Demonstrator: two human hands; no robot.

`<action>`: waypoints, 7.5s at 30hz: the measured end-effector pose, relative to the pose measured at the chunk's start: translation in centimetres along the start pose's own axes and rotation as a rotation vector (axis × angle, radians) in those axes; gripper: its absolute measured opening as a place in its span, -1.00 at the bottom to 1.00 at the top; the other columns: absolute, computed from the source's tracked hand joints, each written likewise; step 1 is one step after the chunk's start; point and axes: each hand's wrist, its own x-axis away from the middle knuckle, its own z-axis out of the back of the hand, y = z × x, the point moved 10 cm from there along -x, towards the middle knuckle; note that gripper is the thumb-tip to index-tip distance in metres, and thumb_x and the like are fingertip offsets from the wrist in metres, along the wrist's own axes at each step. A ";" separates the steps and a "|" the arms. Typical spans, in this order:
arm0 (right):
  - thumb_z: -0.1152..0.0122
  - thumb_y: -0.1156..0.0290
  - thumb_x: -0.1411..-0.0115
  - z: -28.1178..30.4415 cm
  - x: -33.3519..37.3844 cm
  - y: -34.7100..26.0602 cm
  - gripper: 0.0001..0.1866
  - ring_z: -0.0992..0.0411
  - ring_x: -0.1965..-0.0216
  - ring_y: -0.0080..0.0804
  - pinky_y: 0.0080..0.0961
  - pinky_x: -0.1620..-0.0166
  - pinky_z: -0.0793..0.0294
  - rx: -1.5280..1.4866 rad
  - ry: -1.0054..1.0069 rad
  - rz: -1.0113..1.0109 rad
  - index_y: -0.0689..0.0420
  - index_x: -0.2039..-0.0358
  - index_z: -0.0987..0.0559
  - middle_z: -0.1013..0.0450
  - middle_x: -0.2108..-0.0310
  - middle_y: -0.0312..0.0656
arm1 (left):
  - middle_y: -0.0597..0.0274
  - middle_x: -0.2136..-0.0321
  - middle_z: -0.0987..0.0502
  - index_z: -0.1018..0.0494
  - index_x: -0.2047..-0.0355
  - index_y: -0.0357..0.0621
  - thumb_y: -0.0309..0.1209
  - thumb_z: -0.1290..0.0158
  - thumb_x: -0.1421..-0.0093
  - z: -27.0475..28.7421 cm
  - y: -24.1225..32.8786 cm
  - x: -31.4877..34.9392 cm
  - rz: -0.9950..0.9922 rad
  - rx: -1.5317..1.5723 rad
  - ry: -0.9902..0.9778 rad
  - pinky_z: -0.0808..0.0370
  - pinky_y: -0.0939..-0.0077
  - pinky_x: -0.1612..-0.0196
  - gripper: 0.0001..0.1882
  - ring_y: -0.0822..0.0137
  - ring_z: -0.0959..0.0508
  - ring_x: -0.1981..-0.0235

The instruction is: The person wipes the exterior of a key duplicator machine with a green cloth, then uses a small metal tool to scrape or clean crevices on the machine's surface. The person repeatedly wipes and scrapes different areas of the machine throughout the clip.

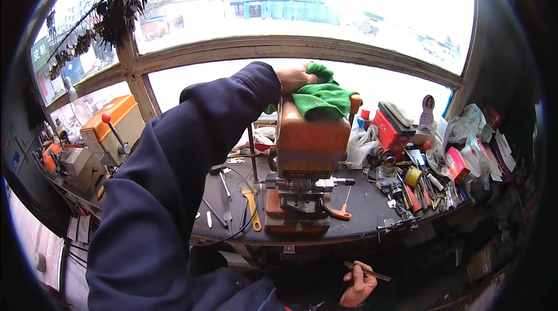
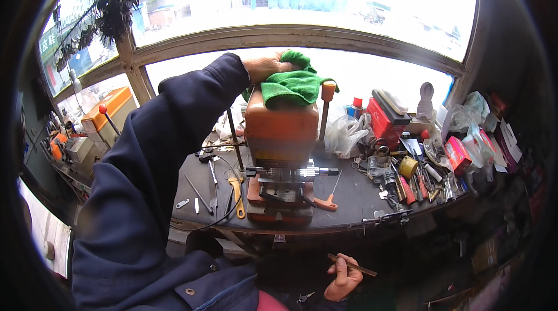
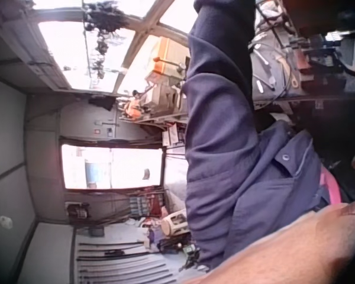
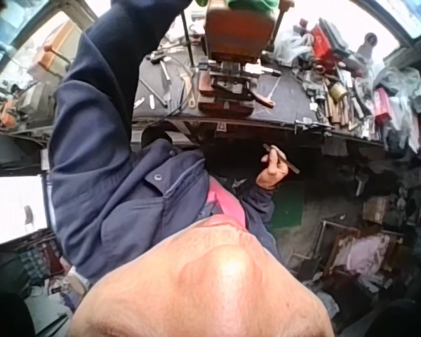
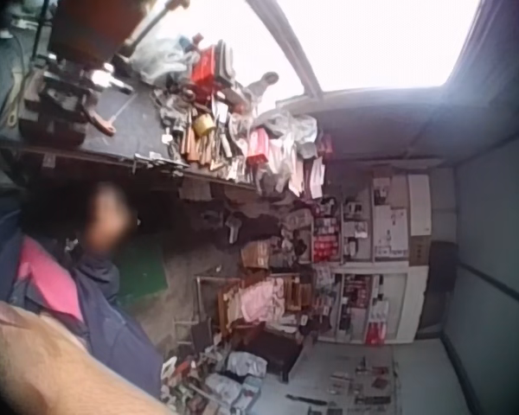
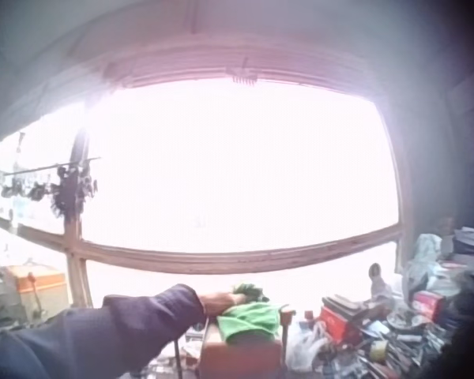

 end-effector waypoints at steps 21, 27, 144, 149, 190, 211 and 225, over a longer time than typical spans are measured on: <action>-0.33 0.54 -0.38 -2.2 0.2 -0.5 -0.88 -0.45 0.54 -0.54 -0.62 0.39 -0.42 -0.029 -0.107 -0.015 0.33 0.17 -0.73 -0.61 0.45 -0.18 | 0.26 -0.14 -0.61 -0.42 -0.38 0.02 -0.39 -0.21 -0.47 -0.7 2.1 4.8 0.116 0.196 -0.056 -0.57 0.43 -0.30 -0.50 0.41 -0.60 -0.17; -0.37 0.54 -0.34 -0.1 0.2 1.0 -0.89 -0.48 0.51 -0.56 -0.64 0.36 -0.45 -0.030 -0.051 -0.101 0.31 0.18 -0.74 -0.63 0.42 -0.17 | 0.27 -0.15 -0.63 -0.34 -0.48 0.06 -0.37 -0.34 -0.37 -1.3 5.1 10.9 -0.074 0.164 -0.145 -0.49 0.39 -0.37 -0.29 0.39 -0.58 -0.20; -0.42 0.69 -0.29 -24.0 -8.7 -20.5 -0.74 -0.68 0.19 -0.40 -0.45 0.11 -0.66 -0.417 -0.375 0.786 0.19 0.03 -0.80 -0.69 0.19 -0.13 | -0.10 -0.24 -0.52 -0.42 -0.30 -0.30 0.22 0.35 -0.62 -1.2 4.3 14.7 -0.460 0.314 0.578 -0.53 -0.03 -0.33 -0.21 0.02 -0.60 -0.21; -0.48 0.65 -0.27 -23.0 -10.4 -19.7 -0.76 -0.72 0.20 -0.27 -0.41 0.14 -0.71 -0.475 -0.260 0.718 0.21 0.05 -0.79 -0.69 0.19 -0.06 | -0.11 -0.23 -0.52 -0.43 -0.27 -0.31 0.21 0.37 -0.62 -1.3 4.8 14.9 -0.457 0.226 0.619 -0.51 -0.03 -0.35 -0.21 0.00 -0.58 -0.22; -0.47 0.69 -0.23 -23.7 -9.2 -20.6 -0.78 -0.72 0.16 -0.24 -0.38 0.06 -0.75 -0.420 -0.226 0.923 0.25 0.10 -0.80 -0.71 0.17 -0.05 | -0.13 -0.20 -0.51 -0.45 -0.15 -0.23 0.16 0.30 -0.63 -2.0 5.0 14.6 -0.477 0.286 0.580 -0.51 0.06 -0.31 -0.34 0.10 -0.60 -0.15; -0.45 0.68 -0.26 -24.6 -9.7 -19.9 -0.78 -0.72 0.15 -0.26 -0.40 0.04 -0.73 -0.416 -0.239 0.831 0.23 0.09 -0.80 -0.70 0.18 -0.08 | -0.06 -0.12 -0.55 -0.48 -0.07 -0.26 0.09 0.33 -0.66 -2.7 5.5 14.3 -0.396 0.335 0.575 -0.50 0.27 -0.21 -0.36 0.30 -0.58 0.02; -0.49 0.67 -0.23 -24.7 -9.8 -20.0 -0.79 -0.73 0.17 -0.24 -0.38 0.06 -0.76 -0.385 -0.234 0.840 0.24 0.11 -0.80 -0.70 0.19 -0.07 | -0.10 -0.19 -0.52 -0.47 -0.03 -0.22 0.10 0.33 -0.66 -2.6 4.4 14.3 -0.376 0.409 0.599 -0.49 0.27 -0.20 -0.38 0.32 -0.57 0.04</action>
